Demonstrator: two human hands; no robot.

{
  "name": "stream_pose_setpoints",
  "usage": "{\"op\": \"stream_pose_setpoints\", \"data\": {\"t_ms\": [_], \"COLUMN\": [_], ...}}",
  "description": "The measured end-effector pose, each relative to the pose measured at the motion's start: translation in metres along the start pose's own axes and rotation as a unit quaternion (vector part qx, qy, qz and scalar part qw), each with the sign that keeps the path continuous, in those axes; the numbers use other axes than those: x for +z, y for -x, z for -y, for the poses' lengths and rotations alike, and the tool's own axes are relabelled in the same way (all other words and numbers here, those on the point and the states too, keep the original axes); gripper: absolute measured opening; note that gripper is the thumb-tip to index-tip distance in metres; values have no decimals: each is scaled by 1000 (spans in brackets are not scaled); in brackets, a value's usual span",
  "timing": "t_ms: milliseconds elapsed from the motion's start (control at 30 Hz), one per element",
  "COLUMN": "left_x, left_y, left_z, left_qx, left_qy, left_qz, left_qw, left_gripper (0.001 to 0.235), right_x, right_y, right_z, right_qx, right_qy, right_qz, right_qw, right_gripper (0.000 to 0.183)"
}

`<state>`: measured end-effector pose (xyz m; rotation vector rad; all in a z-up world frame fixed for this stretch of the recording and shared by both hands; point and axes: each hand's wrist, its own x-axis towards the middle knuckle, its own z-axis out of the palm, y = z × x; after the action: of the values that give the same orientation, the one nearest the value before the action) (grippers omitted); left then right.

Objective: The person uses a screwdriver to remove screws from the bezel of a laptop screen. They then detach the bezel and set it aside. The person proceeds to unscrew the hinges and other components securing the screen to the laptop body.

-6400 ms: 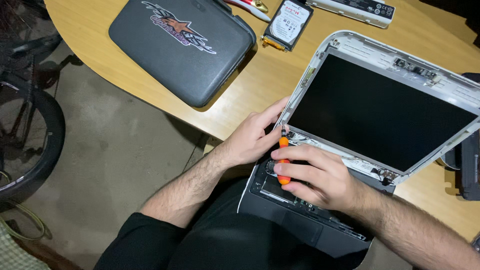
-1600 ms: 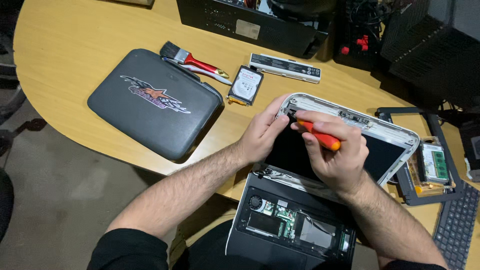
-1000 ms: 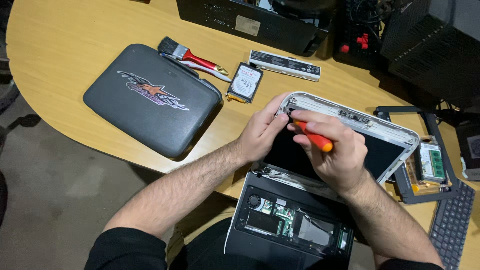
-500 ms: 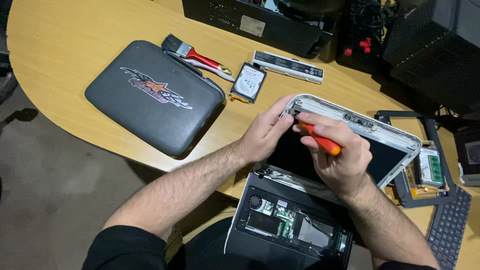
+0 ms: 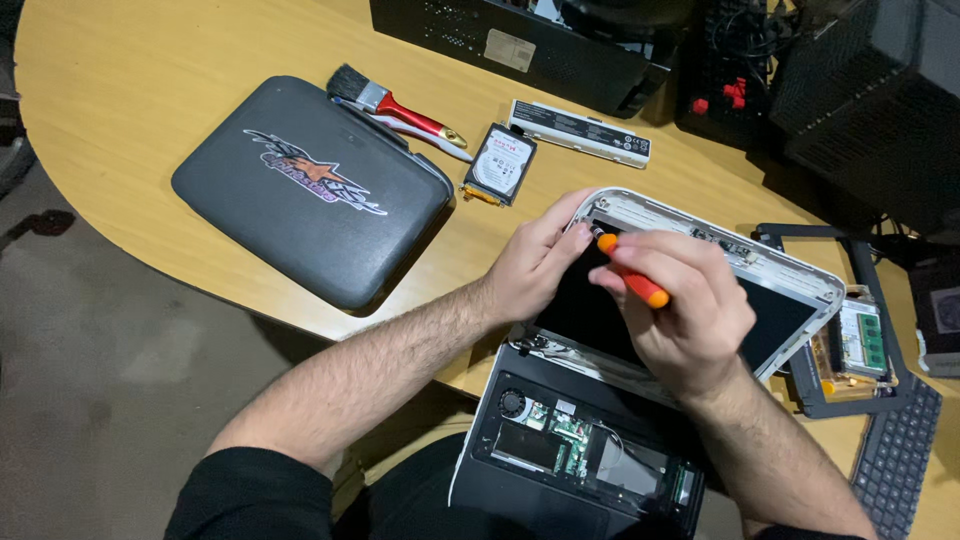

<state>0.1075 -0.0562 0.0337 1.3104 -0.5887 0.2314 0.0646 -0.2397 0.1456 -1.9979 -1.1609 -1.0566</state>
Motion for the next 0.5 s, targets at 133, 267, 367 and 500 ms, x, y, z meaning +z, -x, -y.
{"op": "stream_pose_setpoints", "data": {"t_ms": [133, 267, 367, 500], "left_x": [4, 4, 2, 3], "left_y": [-3, -2, -1, 0], "left_z": [-3, 2, 6, 8], "left_qx": [2, 7, 6, 3], "left_qy": [12, 17, 18, 33], "left_qz": [-1, 1, 3, 8], "left_qw": [1000, 1000, 1000, 999], "left_gripper": [50, 50, 50, 51], "right_x": [-1, 0, 2, -1], "right_y": [-1, -7, -12, -18], "right_z": [9, 13, 13, 14], "right_qx": [31, 45, 54, 78], "right_qy": [-36, -124, -157, -208], "right_qz": [-21, -28, -5, 48], "right_qw": [999, 991, 986, 974], "right_gripper": [31, 44, 36, 26]}}
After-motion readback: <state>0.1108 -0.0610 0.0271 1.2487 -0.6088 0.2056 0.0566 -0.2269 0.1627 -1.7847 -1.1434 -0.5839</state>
